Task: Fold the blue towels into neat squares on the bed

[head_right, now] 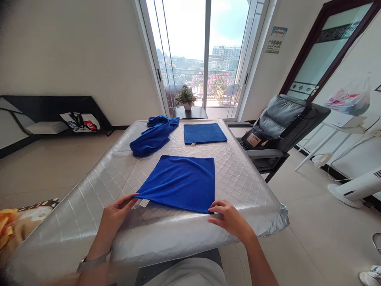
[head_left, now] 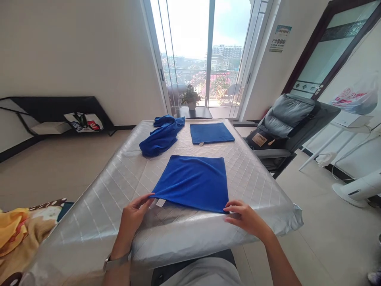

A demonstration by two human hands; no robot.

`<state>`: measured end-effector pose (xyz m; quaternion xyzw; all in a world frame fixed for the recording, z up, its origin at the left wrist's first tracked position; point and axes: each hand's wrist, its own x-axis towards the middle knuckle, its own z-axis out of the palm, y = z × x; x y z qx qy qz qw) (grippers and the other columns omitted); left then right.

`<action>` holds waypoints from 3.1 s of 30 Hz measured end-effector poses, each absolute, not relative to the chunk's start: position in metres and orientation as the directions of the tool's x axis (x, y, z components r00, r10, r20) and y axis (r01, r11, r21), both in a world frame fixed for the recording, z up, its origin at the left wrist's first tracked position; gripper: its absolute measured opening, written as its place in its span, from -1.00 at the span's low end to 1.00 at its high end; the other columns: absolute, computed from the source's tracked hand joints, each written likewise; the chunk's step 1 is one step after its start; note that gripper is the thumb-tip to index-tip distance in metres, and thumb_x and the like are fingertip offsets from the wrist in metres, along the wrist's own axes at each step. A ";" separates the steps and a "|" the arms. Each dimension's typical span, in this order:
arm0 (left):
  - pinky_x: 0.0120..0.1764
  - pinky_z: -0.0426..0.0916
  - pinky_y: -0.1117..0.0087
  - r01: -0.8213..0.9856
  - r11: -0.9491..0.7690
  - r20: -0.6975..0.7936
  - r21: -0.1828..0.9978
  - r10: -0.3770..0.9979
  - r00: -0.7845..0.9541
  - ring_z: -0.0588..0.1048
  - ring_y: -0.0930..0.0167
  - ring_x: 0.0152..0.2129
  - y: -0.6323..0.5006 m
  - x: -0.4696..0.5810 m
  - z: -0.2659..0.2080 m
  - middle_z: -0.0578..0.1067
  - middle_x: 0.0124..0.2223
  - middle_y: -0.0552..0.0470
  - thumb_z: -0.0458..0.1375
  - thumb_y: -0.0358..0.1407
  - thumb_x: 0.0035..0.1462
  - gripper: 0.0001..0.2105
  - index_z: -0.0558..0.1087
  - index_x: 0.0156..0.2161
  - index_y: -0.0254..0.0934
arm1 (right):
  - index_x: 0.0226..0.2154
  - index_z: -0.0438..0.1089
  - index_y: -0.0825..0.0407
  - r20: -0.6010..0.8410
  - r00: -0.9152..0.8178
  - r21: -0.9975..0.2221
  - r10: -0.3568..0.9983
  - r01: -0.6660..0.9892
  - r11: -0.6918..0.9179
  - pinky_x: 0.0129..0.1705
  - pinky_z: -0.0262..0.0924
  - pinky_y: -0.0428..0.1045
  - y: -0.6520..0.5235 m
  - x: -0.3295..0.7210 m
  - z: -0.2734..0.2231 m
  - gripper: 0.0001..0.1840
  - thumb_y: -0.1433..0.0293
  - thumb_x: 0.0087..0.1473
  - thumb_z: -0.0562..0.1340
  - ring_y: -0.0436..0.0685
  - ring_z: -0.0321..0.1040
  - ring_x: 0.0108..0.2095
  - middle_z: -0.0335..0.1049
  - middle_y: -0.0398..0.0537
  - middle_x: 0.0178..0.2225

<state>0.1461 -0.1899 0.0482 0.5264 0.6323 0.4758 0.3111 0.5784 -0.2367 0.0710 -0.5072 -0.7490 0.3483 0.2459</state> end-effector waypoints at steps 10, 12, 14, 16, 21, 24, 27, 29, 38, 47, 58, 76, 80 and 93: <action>-0.10 0.48 0.34 0.494 -0.244 0.432 0.835 0.846 -0.312 0.55 0.33 -0.17 -0.202 0.147 0.051 0.57 -0.07 0.00 0.28 0.03 0.11 -0.69 0.65 -0.19 -0.12 | -0.24 0.59 -0.12 0.023 -0.386 -0.763 0.922 0.590 0.266 -0.20 0.38 0.02 -0.234 0.578 0.069 -0.66 0.04 0.28 0.21 0.13 0.47 -0.27 0.47 -0.05 -0.20; -0.12 0.48 0.36 0.498 -0.243 0.427 0.833 0.853 -0.300 0.55 0.33 -0.17 -0.206 0.148 0.054 0.59 -0.10 0.03 0.28 0.01 0.13 -0.72 0.65 -0.18 -0.10 | -0.25 0.57 -0.13 0.053 -0.395 -0.752 0.917 0.589 0.297 -0.18 0.40 0.03 -0.234 0.577 0.072 -0.64 0.06 0.33 0.15 0.14 0.48 -0.25 0.49 -0.05 -0.21; -0.14 0.48 0.36 0.508 -0.243 0.435 0.826 0.848 -0.301 0.56 0.33 -0.19 -0.210 0.149 0.058 0.61 -0.12 0.04 0.29 0.01 0.12 -0.72 0.65 -0.19 -0.10 | -0.24 0.55 -0.15 0.101 -0.383 -0.741 0.918 0.586 0.326 -0.13 0.42 0.06 -0.236 0.576 0.075 -0.64 0.08 0.35 0.11 0.18 0.50 -0.19 0.51 -0.04 -0.18; -0.15 0.50 0.34 0.504 -0.239 0.436 0.830 0.842 -0.318 0.58 0.33 -0.23 -0.214 0.151 0.063 0.62 -0.15 0.03 0.29 0.02 0.11 -0.70 0.65 -0.19 -0.11 | -0.20 0.53 -0.16 0.165 -0.327 -0.746 0.930 0.575 0.335 -0.08 0.44 0.09 -0.238 0.576 0.077 -0.66 0.08 0.35 0.10 0.22 0.52 -0.14 0.53 -0.01 -0.12; -0.18 0.53 0.31 0.496 -0.257 0.454 0.830 0.827 -0.331 0.60 0.33 -0.32 -0.224 0.151 0.079 0.64 -0.21 0.03 0.32 0.03 0.07 -0.67 0.62 -0.16 -0.14 | -0.16 0.51 -0.14 0.272 -0.112 -0.817 0.956 0.497 0.291 -0.16 0.53 0.10 -0.247 0.585 0.086 -0.71 0.09 0.33 0.15 0.20 0.59 -0.24 0.59 -0.02 -0.13; -0.19 0.51 0.34 0.562 -0.346 0.548 0.751 0.802 -0.238 0.60 0.36 -0.32 -0.231 0.147 0.093 0.64 -0.20 0.06 0.31 -0.03 0.11 -0.77 0.62 -0.23 -0.10 | -0.17 0.53 -0.16 0.349 -0.052 -0.806 0.936 0.494 0.328 -0.25 0.56 0.07 -0.251 0.592 0.098 -0.79 0.12 0.27 0.25 0.21 0.60 -0.24 0.61 -0.05 -0.18; -0.29 0.49 0.39 0.641 -0.369 0.611 0.673 0.765 -0.201 0.58 0.38 -0.36 -0.239 0.143 0.113 0.65 -0.21 0.08 0.29 -0.05 0.14 -0.79 0.63 -0.21 -0.07 | -0.19 0.55 -0.20 0.484 -0.045 -0.731 0.874 0.529 0.432 -0.38 0.56 0.04 -0.253 0.597 0.119 -0.83 0.18 0.14 0.39 0.21 0.60 -0.27 0.62 -0.08 -0.21; -0.33 0.47 0.40 0.679 -0.375 0.637 0.631 0.750 -0.177 0.58 0.39 -0.38 -0.243 0.142 0.131 0.65 -0.22 0.09 0.29 -0.05 0.14 -0.80 0.63 -0.21 -0.07 | -0.23 0.57 -0.22 0.590 -0.043 -0.652 0.806 0.563 0.507 -0.45 0.54 0.02 -0.253 0.600 0.138 -0.86 0.22 0.10 0.43 0.19 0.59 -0.32 0.62 -0.12 -0.28; -0.40 0.41 0.48 0.523 -0.355 0.566 0.775 0.758 -0.324 0.51 0.46 -0.46 -0.247 0.150 0.229 0.61 -0.36 0.11 0.44 -0.18 -0.05 -0.81 0.65 -0.30 -0.17 | -0.17 0.59 -0.34 0.777 -0.169 -0.393 0.607 0.622 0.677 -0.50 0.47 0.01 -0.244 0.612 0.232 -0.74 0.30 0.05 0.47 0.14 0.56 -0.41 0.62 -0.23 -0.31; -0.49 0.33 0.45 0.440 -0.464 0.604 0.769 0.754 -0.260 0.44 0.48 -0.57 -0.219 0.143 0.288 0.54 -0.49 0.13 0.48 -0.24 -0.09 -0.80 0.64 -0.32 -0.22 | -0.27 0.62 -0.20 0.750 -0.016 -0.537 0.661 0.569 0.623 -0.49 0.40 0.04 -0.226 0.619 0.276 -0.80 0.23 -0.01 0.52 0.08 0.43 -0.55 0.56 -0.20 -0.44; -0.15 0.54 0.25 0.054 -0.428 0.431 0.902 0.891 -0.142 0.61 0.40 -0.40 -0.098 0.168 0.286 0.57 -0.34 0.07 0.39 -0.29 0.03 -0.76 0.52 -0.20 -0.32 | -0.29 0.59 -0.05 0.571 0.027 -0.664 0.820 0.603 0.442 -0.41 0.41 0.04 -0.108 0.604 0.299 -0.54 -0.08 0.00 0.42 0.11 0.47 -0.52 0.49 -0.15 -0.56; -0.26 0.50 0.27 0.319 0.101 -0.128 0.942 0.990 0.063 0.59 0.24 -0.30 -0.129 0.151 0.066 0.62 -0.25 -0.07 0.40 0.04 -0.19 -0.52 0.58 -0.23 -0.27 | -0.19 0.54 -0.12 0.249 -0.307 -0.698 0.919 0.601 0.390 -0.06 0.41 0.08 -0.141 0.597 0.053 -0.76 0.16 0.24 0.21 0.14 0.54 -0.20 0.58 -0.10 -0.08; -0.24 0.45 0.29 0.455 0.052 -0.072 0.889 0.997 0.028 0.59 0.26 -0.34 -0.136 0.147 0.063 0.64 -0.23 -0.05 0.32 0.05 -0.09 -0.58 0.59 -0.23 -0.23 | -0.21 0.54 -0.11 0.242 -0.339 -0.649 0.909 0.640 0.412 -0.13 0.42 0.05 -0.145 0.605 0.053 -0.78 0.23 0.26 0.18 0.12 0.51 -0.26 0.56 -0.07 -0.06; -0.10 0.44 0.28 0.647 -0.081 0.143 0.758 0.989 -0.044 0.59 0.26 -0.25 -0.164 0.165 0.052 0.64 -0.17 0.02 0.11 -0.07 0.10 -0.75 0.55 -0.23 -0.11 | -0.14 0.58 -0.06 0.138 -0.320 -0.288 0.937 0.892 0.347 0.16 0.25 0.11 -0.143 0.563 0.090 -0.55 0.20 0.41 -0.01 0.22 0.46 0.01 0.59 0.00 -0.09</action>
